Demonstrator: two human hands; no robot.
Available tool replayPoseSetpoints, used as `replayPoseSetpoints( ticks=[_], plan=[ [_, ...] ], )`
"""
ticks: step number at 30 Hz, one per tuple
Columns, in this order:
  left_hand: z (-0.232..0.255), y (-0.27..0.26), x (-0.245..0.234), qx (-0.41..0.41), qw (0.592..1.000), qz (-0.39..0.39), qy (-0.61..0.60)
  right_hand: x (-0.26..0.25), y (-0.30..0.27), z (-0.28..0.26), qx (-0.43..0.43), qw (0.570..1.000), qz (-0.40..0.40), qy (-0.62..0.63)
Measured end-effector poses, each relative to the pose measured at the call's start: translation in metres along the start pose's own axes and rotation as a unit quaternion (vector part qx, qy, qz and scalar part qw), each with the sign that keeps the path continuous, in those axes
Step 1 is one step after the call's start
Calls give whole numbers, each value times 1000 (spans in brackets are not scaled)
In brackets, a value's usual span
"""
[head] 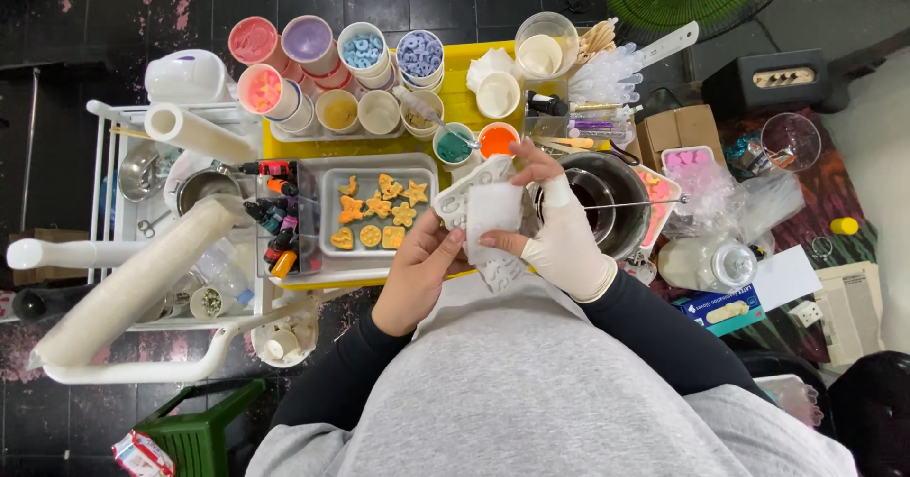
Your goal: Pouring melted orange wax into a letter-shaped silicone mold to create wax melts.
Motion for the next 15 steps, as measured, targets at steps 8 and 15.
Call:
replayPoseSetpoints(
  ticks=[8,15],
  plan=[
    [0,-12,-11,25,994,65,-87,7,-22,25,96,954,58,277],
    [40,-34,-51,89,958,164,-219,-29,-35,15,117,918,115,361]
  ],
)
Point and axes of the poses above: each hand's wrist, its own y-axis towards the middle knuckle, its own x-axis out of the palm, z = x × y, the point moved 5 cm from there along y, towards the middle knuckle, and after that the axes turned 6 degrees about y, right-handed, at the moved point
